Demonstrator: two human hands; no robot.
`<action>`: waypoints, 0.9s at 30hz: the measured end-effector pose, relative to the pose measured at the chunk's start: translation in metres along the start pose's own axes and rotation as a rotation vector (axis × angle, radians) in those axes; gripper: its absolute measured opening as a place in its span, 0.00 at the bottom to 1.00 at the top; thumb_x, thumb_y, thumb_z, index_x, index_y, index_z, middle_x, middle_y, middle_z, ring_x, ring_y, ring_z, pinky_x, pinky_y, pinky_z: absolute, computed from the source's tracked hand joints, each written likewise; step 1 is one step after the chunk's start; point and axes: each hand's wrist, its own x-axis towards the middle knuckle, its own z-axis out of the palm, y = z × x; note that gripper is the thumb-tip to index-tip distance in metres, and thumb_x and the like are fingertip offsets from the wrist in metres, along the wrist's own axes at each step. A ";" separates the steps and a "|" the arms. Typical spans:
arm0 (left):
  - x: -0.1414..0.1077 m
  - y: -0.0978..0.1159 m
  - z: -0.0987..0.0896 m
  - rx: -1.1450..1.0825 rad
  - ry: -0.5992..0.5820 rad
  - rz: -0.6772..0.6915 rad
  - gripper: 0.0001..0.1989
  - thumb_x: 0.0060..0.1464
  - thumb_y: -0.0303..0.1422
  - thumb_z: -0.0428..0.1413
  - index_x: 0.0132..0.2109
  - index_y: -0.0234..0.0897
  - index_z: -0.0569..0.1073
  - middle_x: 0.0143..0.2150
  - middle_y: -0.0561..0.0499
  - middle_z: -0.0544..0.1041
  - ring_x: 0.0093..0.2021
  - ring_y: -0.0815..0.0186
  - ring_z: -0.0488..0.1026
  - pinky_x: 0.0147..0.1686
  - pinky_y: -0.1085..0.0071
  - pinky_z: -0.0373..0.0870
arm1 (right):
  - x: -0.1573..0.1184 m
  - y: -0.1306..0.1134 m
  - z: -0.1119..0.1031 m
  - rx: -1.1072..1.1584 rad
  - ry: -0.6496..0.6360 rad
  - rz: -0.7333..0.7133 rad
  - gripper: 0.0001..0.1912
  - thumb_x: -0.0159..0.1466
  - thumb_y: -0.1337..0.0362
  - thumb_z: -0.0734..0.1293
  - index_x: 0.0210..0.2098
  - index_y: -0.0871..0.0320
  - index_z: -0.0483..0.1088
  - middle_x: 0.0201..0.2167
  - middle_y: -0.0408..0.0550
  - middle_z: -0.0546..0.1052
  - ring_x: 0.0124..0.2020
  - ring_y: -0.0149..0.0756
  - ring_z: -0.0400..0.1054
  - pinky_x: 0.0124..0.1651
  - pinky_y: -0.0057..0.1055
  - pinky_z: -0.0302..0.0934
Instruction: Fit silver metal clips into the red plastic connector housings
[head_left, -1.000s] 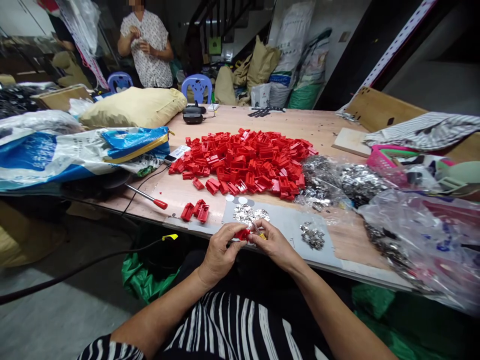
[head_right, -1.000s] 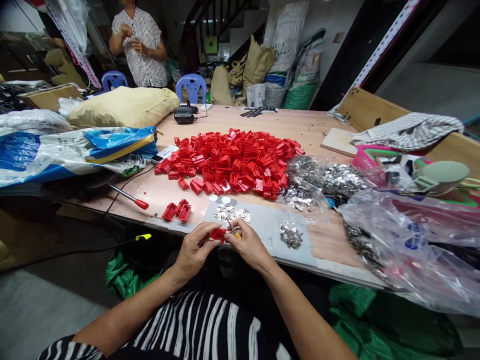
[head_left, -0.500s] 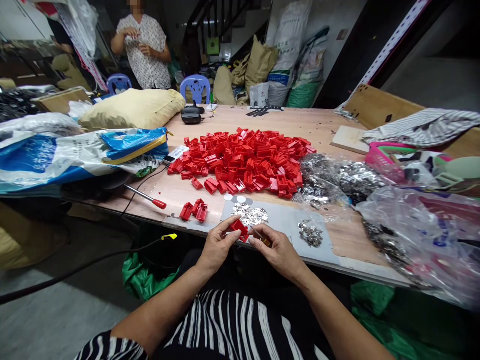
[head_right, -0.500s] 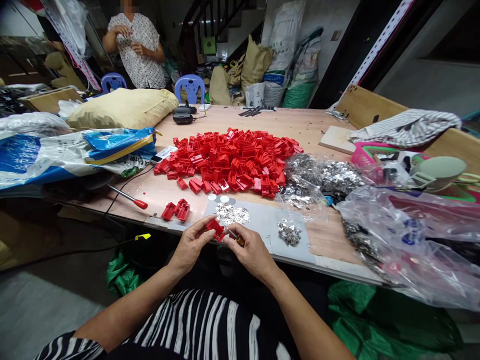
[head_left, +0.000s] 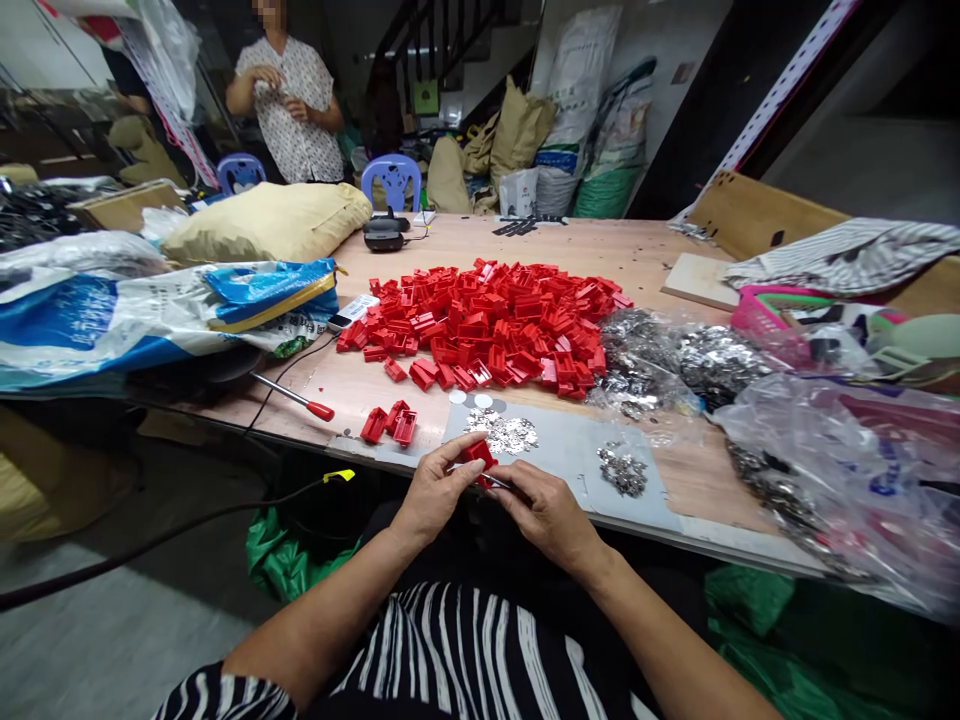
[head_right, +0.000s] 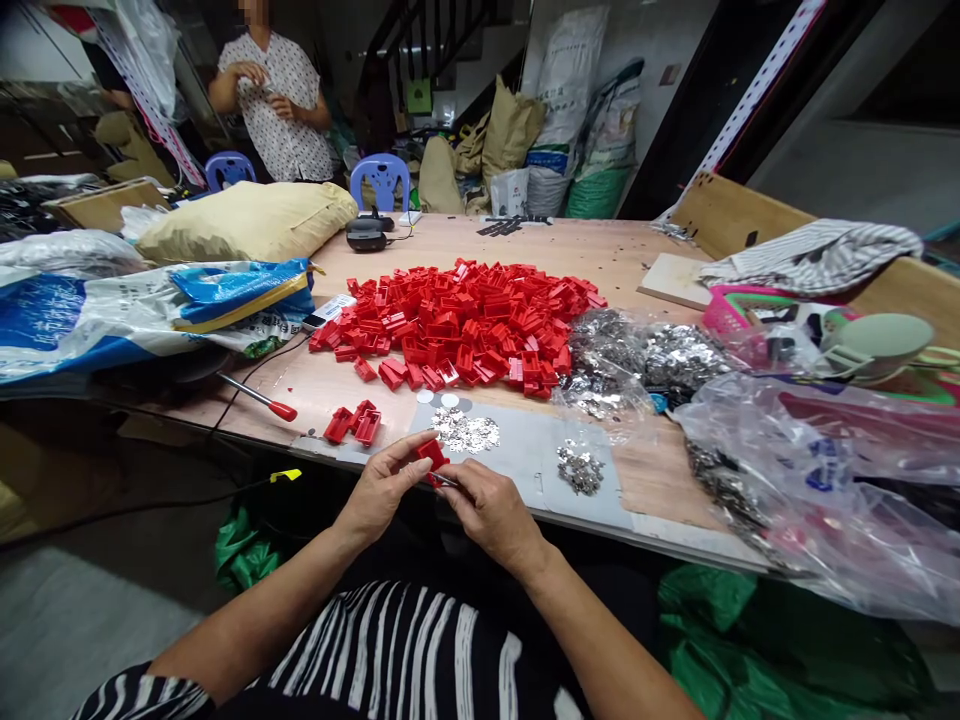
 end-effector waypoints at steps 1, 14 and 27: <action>0.000 0.000 0.000 -0.015 -0.001 -0.006 0.19 0.51 0.34 0.60 0.52 0.39 0.75 0.48 0.48 0.78 0.48 0.61 0.73 0.52 0.66 0.66 | 0.000 0.000 0.001 0.021 0.034 0.013 0.08 0.65 0.67 0.64 0.43 0.56 0.72 0.32 0.47 0.76 0.33 0.34 0.71 0.38 0.30 0.65; 0.002 0.000 0.002 -0.380 -0.013 -0.174 0.20 0.46 0.33 0.65 0.49 0.38 0.77 0.42 0.47 0.79 0.39 0.65 0.74 0.41 0.69 0.70 | -0.003 -0.002 -0.004 0.189 0.152 0.191 0.05 0.65 0.63 0.64 0.36 0.56 0.71 0.28 0.44 0.75 0.25 0.31 0.66 0.31 0.27 0.60; 0.002 0.003 -0.001 -0.418 -0.084 -0.268 0.21 0.46 0.34 0.65 0.50 0.38 0.76 0.42 0.45 0.78 0.40 0.64 0.75 0.41 0.68 0.70 | 0.001 0.000 -0.012 0.356 -0.035 0.189 0.07 0.65 0.60 0.65 0.35 0.56 0.73 0.31 0.45 0.71 0.32 0.33 0.64 0.36 0.29 0.59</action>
